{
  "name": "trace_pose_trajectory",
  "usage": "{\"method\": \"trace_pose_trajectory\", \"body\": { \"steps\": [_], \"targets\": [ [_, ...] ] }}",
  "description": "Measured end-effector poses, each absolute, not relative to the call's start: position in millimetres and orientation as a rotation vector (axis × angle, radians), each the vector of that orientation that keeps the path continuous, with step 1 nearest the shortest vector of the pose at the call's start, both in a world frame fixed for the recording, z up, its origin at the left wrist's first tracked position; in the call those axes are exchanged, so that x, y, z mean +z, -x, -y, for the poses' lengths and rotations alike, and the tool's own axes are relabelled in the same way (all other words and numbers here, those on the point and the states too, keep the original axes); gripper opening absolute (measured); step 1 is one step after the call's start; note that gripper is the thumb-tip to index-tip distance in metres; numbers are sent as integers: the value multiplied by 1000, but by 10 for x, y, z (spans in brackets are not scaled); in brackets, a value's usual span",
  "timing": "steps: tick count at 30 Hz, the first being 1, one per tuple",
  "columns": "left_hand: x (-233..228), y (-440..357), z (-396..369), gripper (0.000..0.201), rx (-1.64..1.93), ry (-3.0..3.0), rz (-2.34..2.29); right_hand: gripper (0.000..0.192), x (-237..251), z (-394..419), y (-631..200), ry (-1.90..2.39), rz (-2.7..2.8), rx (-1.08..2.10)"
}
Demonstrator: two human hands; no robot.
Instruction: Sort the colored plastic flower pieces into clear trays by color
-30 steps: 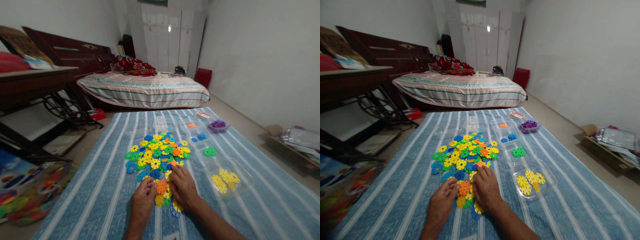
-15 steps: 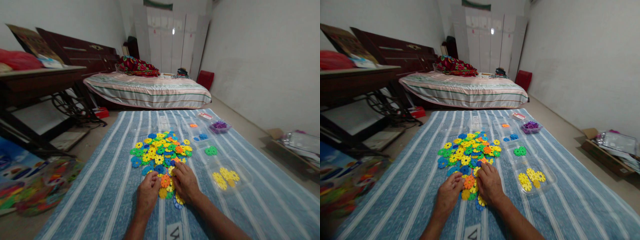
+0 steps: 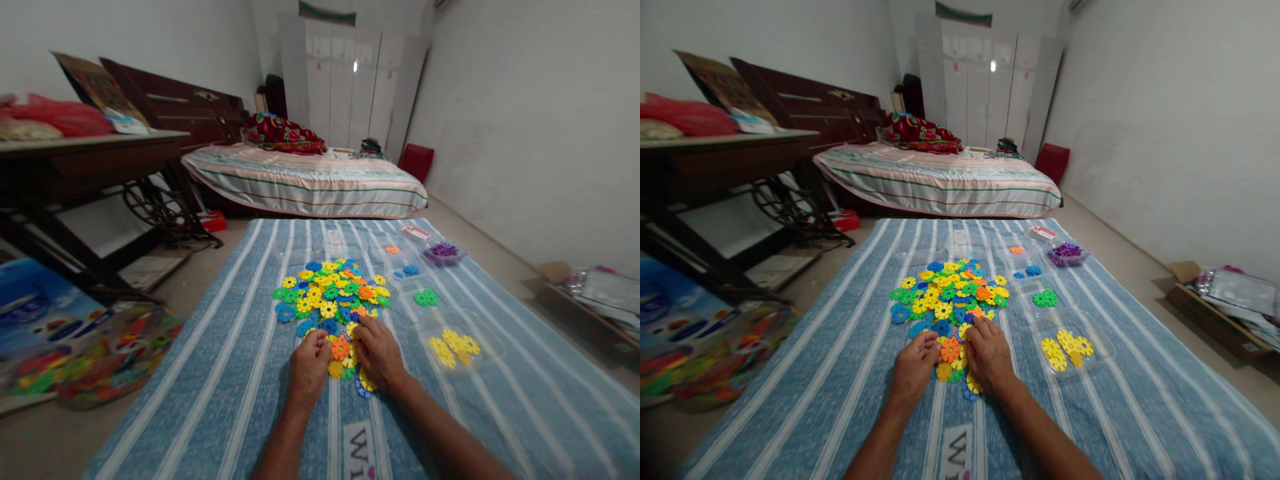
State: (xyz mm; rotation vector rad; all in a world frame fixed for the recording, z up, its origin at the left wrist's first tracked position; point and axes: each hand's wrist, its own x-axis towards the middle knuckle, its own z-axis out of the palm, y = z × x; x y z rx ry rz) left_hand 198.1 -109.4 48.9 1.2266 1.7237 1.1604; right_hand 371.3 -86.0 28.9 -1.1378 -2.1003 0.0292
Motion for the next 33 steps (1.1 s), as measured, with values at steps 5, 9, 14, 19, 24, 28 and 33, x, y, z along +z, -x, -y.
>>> {"method": "trace_pose_trajectory", "body": {
  "steps": [5,9,14,19,24,28,33],
  "targets": [
    [489,-1991,1098,19,1129,-1251,-1753,23,277,862,-3718,1144,2099,33],
    [484,-1995,1107,19,1129,-1255,-1754,23,286,865,-3721,1141,2100,32],
    [499,-1995,1117,18,1138,-1268,-1759,22,315,881,-3718,1144,2090,45],
    [501,-1997,1113,18,1146,-1263,-1755,21,335,886,-3717,1156,2096,46],
    [477,-1996,1105,20,1158,-1268,-1741,21,336,884,-3720,1152,2108,40],
    [486,-1996,1108,20,1160,-1284,-1748,21,343,886,-3715,1147,2093,31],
    [491,-1995,1106,20,1165,-1265,-1741,20,345,881,-3718,1138,2092,51]
  ]
}}
